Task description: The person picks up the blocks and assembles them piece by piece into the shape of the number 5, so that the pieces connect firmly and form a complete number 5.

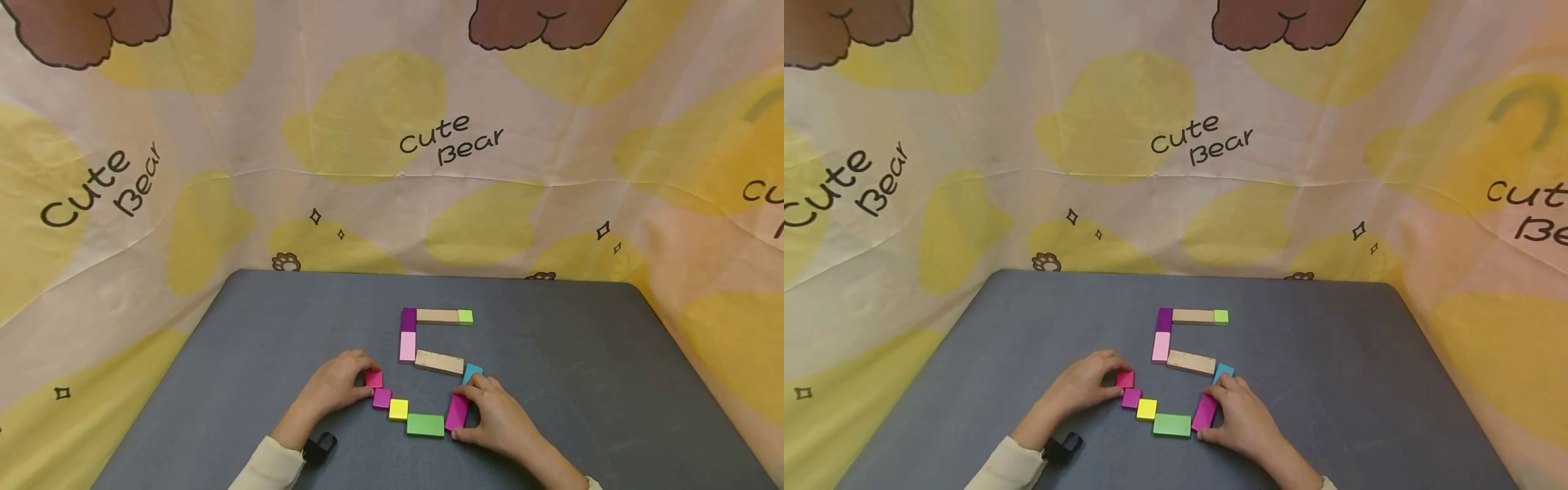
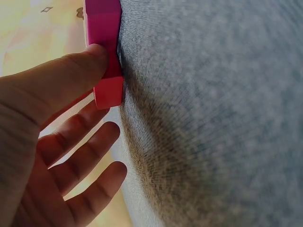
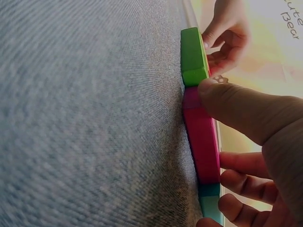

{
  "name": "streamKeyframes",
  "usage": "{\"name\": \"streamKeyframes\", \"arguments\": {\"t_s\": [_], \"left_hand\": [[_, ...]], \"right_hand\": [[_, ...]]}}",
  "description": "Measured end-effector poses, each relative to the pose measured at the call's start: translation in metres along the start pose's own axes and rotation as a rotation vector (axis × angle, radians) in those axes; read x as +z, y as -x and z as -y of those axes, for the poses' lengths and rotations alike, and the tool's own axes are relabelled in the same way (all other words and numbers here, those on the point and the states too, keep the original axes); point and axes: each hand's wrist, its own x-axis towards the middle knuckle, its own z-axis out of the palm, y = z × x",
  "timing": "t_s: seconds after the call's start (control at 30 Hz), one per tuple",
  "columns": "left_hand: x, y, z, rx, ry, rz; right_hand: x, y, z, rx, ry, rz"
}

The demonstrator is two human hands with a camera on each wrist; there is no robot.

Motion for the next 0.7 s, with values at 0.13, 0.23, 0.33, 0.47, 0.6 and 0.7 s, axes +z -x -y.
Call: {"name": "streamKeyframes", "arguments": {"t_s": [0.13, 0.23, 0.33, 0.47, 0.6, 0.7], "left_hand": [[0.000, 0.001, 0.000, 0.011, -0.004, -0.007], [0.000, 0.003, 0.000, 0.010, 0.002, -0.006], [0.000, 0.003, -0.001, 0.009, 0.010, -0.009], [0.000, 0.003, -0.002, 0.010, 0.013, -0.018], [0.000, 0.004, -0.003, 0.002, 0.011, -0.010], [-0.003, 0.006, -0.003, -0.018, 0.008, -0.008]], "right_hand": [[0.000, 0.001, 0.001, -0.006, 0.000, -0.005], [0.000, 0.003, 0.001, -0.015, -0.003, -0.017], [0.000, 0.003, 0.001, -0.026, -0.011, -0.030], [0.001, 0.003, -0.002, -0.047, -0.021, -0.043], [0.000, 0.005, -0.007, -0.053, -0.050, -0.022], [-0.008, 0.004, -0.012, -0.039, -0.073, -0.002]]}}
